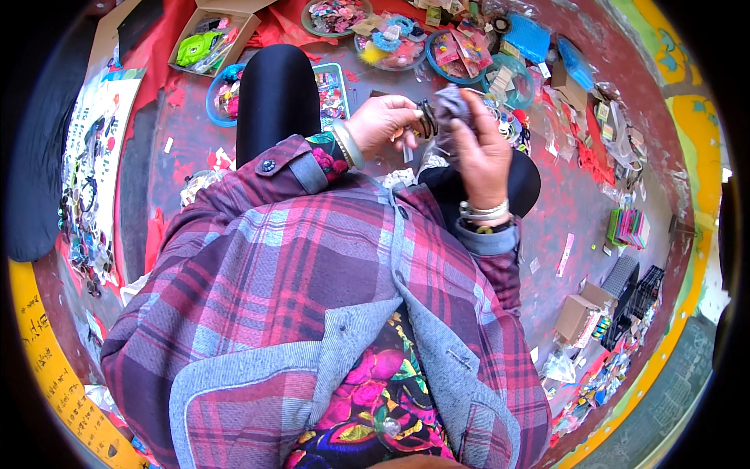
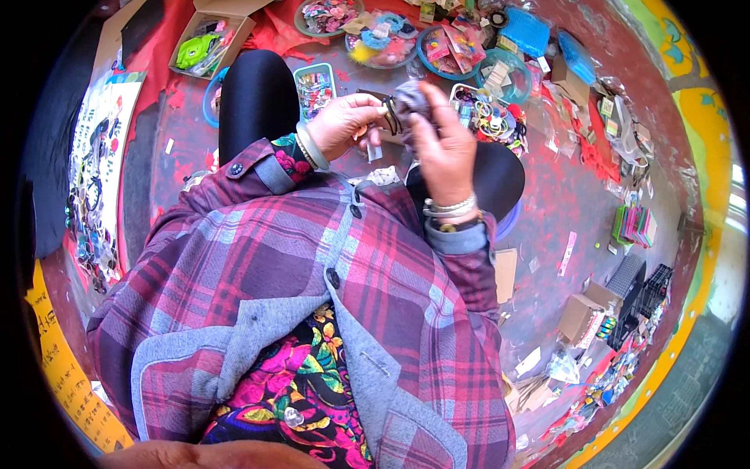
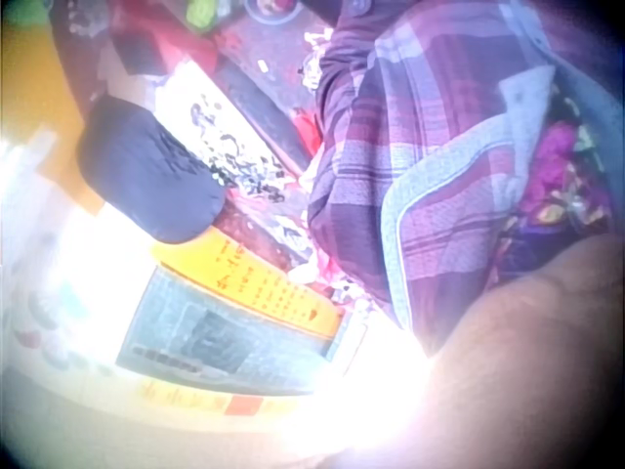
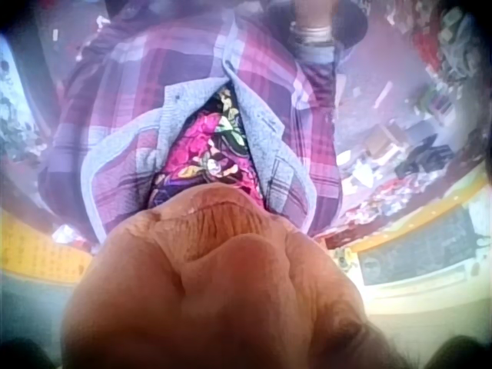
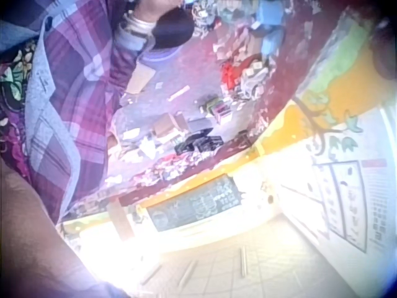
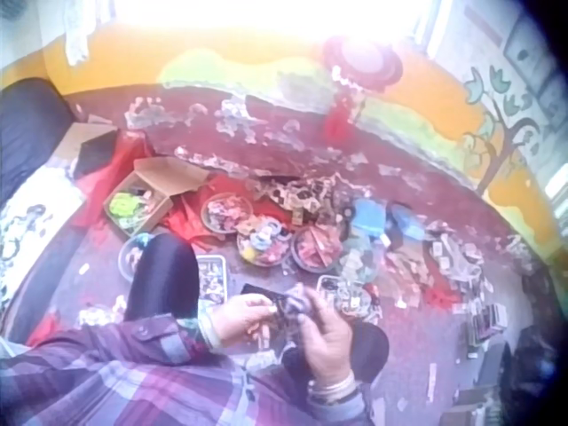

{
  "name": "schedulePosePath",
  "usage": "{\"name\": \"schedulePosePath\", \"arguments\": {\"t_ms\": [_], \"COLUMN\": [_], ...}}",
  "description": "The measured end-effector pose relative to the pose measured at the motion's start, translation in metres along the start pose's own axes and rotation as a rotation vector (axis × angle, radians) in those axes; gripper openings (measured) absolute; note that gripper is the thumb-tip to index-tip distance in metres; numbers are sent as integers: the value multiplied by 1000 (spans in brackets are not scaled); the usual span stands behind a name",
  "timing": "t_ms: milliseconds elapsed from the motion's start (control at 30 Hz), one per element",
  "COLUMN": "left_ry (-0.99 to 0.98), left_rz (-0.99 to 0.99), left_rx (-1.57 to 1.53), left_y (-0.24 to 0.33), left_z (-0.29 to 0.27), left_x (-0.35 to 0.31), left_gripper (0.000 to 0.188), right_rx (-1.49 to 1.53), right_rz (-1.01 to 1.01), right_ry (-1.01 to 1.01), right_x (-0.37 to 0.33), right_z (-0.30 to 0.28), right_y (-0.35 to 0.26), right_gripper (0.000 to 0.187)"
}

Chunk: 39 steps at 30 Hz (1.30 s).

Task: The person sits on the floor and repeatedly picks up small jewelry items from a tray, wipes them with a cloth, and places them into a cardboard box. The process is repeated for multiple items throughout the clip.

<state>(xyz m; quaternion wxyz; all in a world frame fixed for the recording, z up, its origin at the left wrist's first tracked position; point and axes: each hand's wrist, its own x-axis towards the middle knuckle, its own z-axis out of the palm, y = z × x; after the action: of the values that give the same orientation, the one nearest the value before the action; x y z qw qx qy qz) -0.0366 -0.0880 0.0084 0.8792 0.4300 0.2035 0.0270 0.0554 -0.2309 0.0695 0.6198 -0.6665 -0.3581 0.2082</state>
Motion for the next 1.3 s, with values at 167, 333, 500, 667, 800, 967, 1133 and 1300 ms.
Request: {"name": "schedulePosePath", "arguments": {"t_ms": [167,333,500,667,800,967,1133,1300], "left_ry": [-3,43,30,197,273,313,258,49], "left_rz": [17,76,160,23,-133,-279,-337,-374], "left_rx": [-103,-255,-274,-239,-166,-18,-49,-176], "left_y": [5,18,31,11,-19,-38,-49,-33], "left_z": [1,-10,-20,-38,-51,-54,-61,-48], "left_x": [-4,-5,-1,17,36,59,72,63], "left_gripper": [9,10,12,12,11,15,20,23], "right_rx": [-760,-897,-634,235,587,710,750,773], "right_rz": [-495,-469,-190,196,291,343,357,369], "right_ry": [-61,-31,-29,196,299,274,283,294], "right_x": [-1,-3,-12,-2,1,-1,-1,-1], "right_z": [19,18,0,-25,-43,-52,-55,-56], "right_y": [30,33,63,51,60,69,75,78], "right_gripper": [44,43,31,20,24,24,25,26]}}
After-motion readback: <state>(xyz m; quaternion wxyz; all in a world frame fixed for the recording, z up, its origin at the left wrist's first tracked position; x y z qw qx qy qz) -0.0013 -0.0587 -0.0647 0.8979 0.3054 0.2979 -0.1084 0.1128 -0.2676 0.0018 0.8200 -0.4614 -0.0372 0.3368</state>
